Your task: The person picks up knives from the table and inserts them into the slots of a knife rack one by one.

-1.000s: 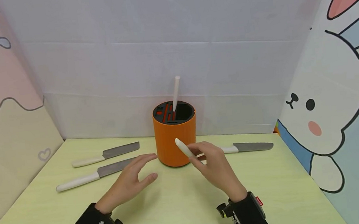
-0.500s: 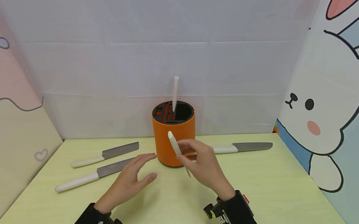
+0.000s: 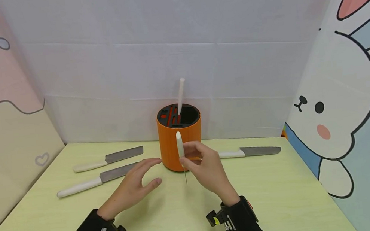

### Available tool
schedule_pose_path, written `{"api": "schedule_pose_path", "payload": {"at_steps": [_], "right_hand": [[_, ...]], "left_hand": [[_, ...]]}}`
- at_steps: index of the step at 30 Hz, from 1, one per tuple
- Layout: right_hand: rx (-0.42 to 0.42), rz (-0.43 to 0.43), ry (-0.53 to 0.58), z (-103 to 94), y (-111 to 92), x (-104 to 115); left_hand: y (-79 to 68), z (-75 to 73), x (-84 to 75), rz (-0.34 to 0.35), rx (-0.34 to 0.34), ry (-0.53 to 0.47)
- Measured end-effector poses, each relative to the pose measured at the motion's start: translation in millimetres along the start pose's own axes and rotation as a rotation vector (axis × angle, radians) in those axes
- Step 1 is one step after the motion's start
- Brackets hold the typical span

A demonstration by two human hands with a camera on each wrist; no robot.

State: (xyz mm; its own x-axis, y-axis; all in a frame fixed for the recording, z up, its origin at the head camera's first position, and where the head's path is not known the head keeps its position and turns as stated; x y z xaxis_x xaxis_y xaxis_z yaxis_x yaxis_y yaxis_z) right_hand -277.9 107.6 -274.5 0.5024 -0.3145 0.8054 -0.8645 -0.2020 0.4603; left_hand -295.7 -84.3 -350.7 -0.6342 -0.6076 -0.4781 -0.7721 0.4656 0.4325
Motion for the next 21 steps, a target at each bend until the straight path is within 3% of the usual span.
{"api": "schedule_pose_path", "payload": {"at_steps": [21], "right_hand": [[0.019, 0.061, 0.030, 0.6, -3.2, -0.8]], "left_hand": [[-0.1, 1.0, 0.6, -0.005, 0.003, -0.006]]}}
Point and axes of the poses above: each hand's wrist, its own y-axis towards the middle knuckle, its own z-axis out of the palm, x = y × z, the point moved 9 cm from there along y, towards the middle knuckle, and after that the axes turned 1 degree about y, right-handed, at the moved point
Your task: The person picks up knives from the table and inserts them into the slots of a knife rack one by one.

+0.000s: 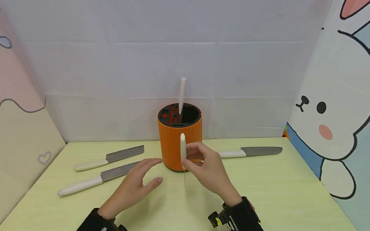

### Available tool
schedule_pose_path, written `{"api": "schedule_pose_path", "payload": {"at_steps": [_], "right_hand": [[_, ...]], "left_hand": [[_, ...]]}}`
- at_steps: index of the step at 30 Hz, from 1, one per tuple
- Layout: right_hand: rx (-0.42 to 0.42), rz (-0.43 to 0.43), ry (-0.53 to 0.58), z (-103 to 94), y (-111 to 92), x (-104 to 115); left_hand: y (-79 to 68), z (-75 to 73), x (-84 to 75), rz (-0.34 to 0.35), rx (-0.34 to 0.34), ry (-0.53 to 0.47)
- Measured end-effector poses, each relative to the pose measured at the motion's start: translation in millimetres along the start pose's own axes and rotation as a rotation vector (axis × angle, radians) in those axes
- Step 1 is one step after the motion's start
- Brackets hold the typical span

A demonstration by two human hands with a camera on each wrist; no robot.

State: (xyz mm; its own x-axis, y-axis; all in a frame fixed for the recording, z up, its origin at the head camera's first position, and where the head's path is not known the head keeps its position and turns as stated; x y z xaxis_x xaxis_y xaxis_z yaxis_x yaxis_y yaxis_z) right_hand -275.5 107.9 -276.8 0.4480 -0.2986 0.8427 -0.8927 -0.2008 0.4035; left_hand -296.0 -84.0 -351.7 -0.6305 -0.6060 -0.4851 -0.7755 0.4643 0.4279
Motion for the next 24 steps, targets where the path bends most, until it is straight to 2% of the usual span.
{"api": "schedule_pose_path", "payload": {"at_steps": [5, 11, 14, 24], "right_hand": [[0.003, -0.013, 0.010, 0.5, 1, 2], [0.011, -0.028, 0.033, 2.4, 0, 0], [0.016, -0.025, 0.036, 2.6, -1, -1], [0.023, -0.038, 0.059, 2.2, -3, -1]], "left_hand": [[3.7, -6.5, -2.5, 0.013, -0.021, -0.036], [14.9, -16.7, -10.0, 0.041, -0.056, -0.200], [23.7, -19.3, -18.8, 0.042, -0.079, -0.262], [53.7, -24.8, -55.6, 0.083, -0.160, -0.342]]}}
Point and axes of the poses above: each hand's wrist, its own y-axis towards the middle knuckle, its own z-axis out of the palm, x = y × z, the point moved 9 cm from there along y, towards the middle knuckle, and after that the axes turned 1 degree about y, right-handed, at the moved point
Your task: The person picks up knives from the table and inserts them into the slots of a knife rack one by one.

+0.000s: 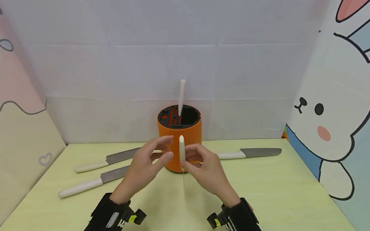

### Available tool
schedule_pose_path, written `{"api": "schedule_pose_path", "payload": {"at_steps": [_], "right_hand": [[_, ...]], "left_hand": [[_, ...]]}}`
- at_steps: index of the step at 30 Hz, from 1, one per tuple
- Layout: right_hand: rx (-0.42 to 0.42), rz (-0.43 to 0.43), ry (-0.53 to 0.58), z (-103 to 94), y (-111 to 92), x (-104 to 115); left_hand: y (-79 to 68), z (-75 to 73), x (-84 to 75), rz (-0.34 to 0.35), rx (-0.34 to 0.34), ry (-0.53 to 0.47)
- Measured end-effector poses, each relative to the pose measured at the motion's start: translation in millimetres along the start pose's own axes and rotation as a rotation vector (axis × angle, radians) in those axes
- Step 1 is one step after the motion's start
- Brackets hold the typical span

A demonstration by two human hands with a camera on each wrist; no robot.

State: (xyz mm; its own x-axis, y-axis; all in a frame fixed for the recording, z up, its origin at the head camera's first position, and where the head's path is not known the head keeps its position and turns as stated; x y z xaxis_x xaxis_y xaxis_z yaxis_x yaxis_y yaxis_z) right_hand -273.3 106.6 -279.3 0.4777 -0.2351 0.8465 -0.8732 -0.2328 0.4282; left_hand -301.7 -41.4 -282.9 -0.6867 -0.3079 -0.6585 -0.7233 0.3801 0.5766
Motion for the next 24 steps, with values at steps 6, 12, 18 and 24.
{"api": "schedule_pose_path", "payload": {"at_steps": [6, 12, 18, 24], "right_hand": [[0.001, -0.011, 0.011, 0.3, 0, 1], [-0.004, -0.014, 0.006, -0.2, -1, 1], [-0.007, -0.019, -0.001, 0.0, 0, 2], [-0.007, -0.026, -0.007, 0.1, 0, 3]], "left_hand": [[11.5, 8.4, -13.9, 0.019, -0.005, -0.014], [16.8, 12.4, -22.7, 0.029, -0.003, -0.010], [18.4, 13.5, -24.8, 0.039, -0.015, -0.013], [18.6, 14.0, -24.2, 0.030, -0.033, -0.009]]}}
Point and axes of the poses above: each hand's wrist, its own y-axis towards the middle knuckle, its own z-axis out of the palm, x = y × z, the point moved 9 cm from there along y, towards the middle knuckle, and after that the axes turned 1 degree about y, right-handed, at the moved point
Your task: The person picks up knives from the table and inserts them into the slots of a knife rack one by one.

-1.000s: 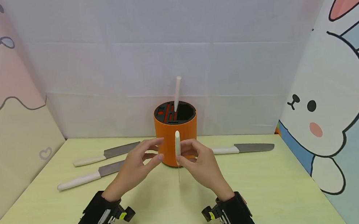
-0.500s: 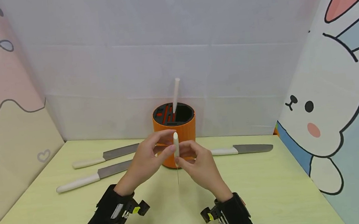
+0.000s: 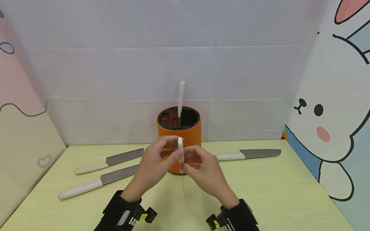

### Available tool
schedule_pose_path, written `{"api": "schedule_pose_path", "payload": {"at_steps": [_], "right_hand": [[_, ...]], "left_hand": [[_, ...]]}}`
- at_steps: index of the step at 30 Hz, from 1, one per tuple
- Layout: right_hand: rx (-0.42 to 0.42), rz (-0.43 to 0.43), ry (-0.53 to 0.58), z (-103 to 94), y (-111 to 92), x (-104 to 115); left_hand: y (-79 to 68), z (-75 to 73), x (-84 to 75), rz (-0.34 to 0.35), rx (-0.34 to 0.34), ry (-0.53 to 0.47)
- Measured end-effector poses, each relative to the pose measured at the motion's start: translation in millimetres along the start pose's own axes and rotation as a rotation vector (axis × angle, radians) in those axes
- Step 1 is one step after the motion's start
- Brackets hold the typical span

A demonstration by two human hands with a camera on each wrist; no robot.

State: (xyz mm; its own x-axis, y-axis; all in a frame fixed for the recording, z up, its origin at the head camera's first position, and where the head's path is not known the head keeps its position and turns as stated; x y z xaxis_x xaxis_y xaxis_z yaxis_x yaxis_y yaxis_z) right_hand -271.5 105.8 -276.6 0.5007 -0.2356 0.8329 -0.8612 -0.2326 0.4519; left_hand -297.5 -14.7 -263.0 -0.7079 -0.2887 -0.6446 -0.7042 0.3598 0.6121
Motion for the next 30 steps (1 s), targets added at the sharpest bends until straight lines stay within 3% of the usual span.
{"api": "schedule_pose_path", "payload": {"at_steps": [19, 30], "right_hand": [[0.014, 0.003, 0.015, 1.2, 0, 2], [0.034, -0.045, -0.032, -4.9, 0, 1]], "left_hand": [[1.8, -4.6, -3.7, 0.033, -0.017, 0.031], [23.4, -23.9, -24.5, 0.079, -0.009, 0.043]]}}
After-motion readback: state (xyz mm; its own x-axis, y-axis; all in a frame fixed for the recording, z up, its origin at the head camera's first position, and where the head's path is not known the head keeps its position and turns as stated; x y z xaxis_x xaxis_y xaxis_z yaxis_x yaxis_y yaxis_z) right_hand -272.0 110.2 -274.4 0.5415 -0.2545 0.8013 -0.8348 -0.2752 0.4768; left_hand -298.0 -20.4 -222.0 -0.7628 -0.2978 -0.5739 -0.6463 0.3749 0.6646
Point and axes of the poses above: each hand's wrist, its own y-axis towards the middle knuckle, its own z-axis out of the palm, x = y × z, the point moved 9 cm from there along y, towards the middle knuckle, and after that the axes turned 1 degree about y, right-handed, at the moved point
